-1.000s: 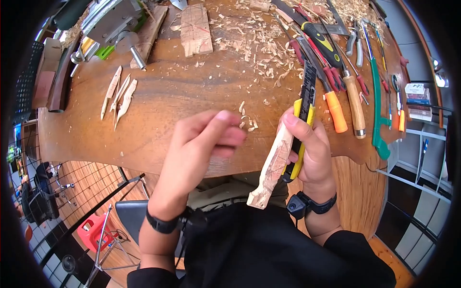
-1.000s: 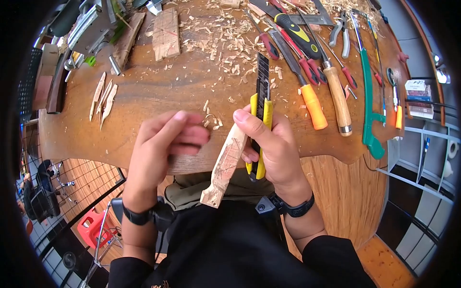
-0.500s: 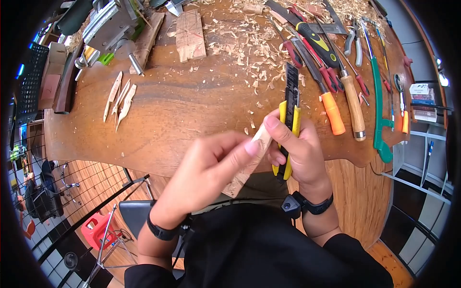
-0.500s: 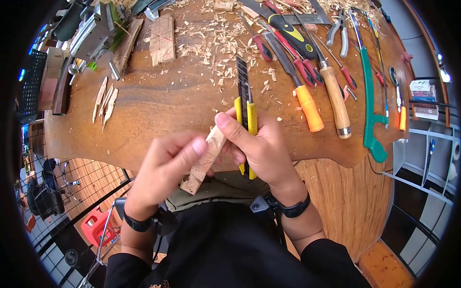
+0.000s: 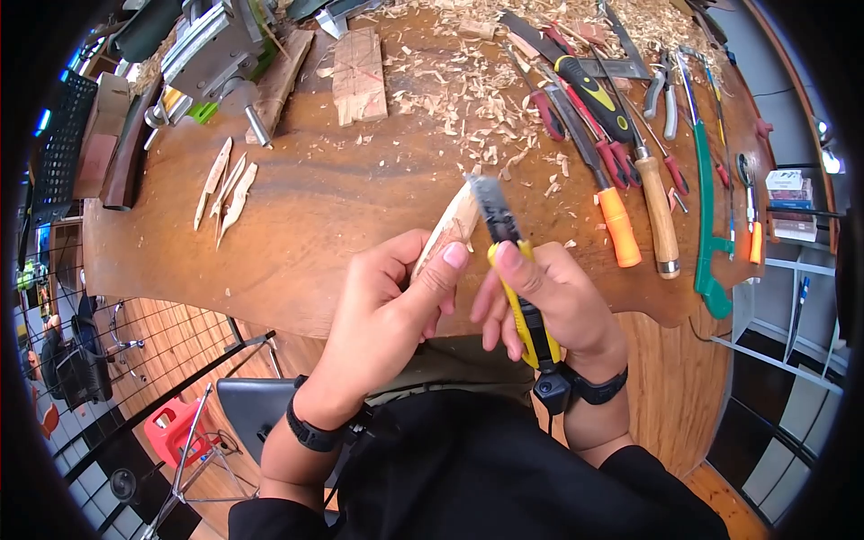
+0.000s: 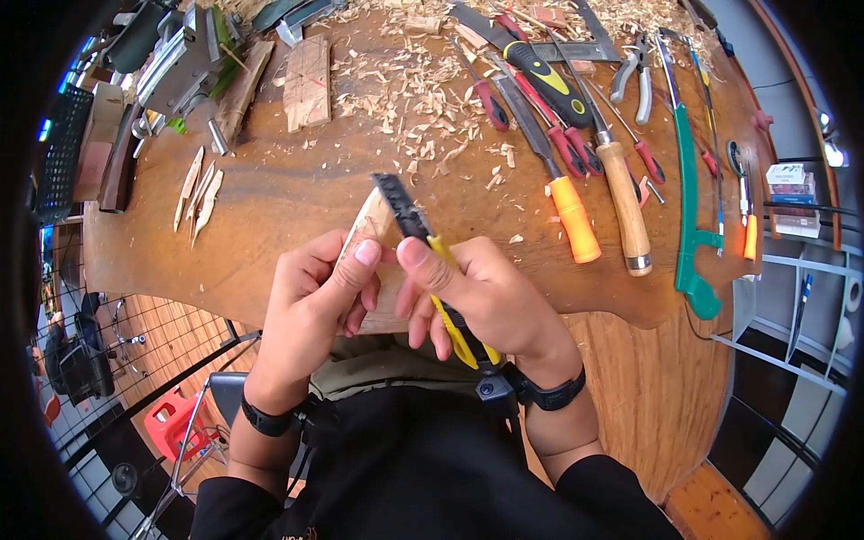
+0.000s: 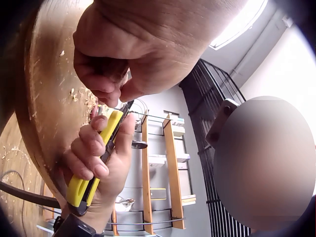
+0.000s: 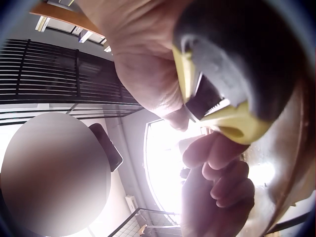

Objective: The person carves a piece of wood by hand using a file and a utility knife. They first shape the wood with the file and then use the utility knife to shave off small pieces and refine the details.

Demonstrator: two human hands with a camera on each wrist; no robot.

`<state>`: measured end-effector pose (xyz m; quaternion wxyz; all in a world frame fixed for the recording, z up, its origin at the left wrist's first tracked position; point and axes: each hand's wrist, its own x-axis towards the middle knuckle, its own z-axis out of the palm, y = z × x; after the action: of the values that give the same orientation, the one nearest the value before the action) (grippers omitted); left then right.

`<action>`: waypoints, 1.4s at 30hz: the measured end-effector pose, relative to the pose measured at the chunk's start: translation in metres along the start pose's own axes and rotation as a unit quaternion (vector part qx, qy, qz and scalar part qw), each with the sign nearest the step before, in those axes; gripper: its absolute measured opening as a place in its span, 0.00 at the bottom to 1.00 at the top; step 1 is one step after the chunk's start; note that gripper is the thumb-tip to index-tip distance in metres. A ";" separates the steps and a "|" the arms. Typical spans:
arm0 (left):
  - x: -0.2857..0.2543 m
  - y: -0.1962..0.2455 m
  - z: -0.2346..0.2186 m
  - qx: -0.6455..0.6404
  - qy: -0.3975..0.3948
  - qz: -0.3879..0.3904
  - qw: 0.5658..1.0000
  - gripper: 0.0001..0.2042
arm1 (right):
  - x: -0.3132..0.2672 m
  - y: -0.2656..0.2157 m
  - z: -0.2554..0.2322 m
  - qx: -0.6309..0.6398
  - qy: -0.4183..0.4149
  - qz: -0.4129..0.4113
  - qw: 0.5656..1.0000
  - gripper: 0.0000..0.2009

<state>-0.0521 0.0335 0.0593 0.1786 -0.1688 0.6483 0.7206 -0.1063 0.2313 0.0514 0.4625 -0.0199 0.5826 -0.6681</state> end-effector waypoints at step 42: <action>0.025 -0.042 -0.010 -0.429 -0.168 0.078 0.884 0.23 | 0.011 0.010 0.012 0.087 0.068 -0.081 0.991 0.19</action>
<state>-0.0537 0.0289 0.0100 0.1382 -0.0547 0.2476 0.9574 -0.0997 0.2166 0.0421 0.3658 0.0185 0.5489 -0.7513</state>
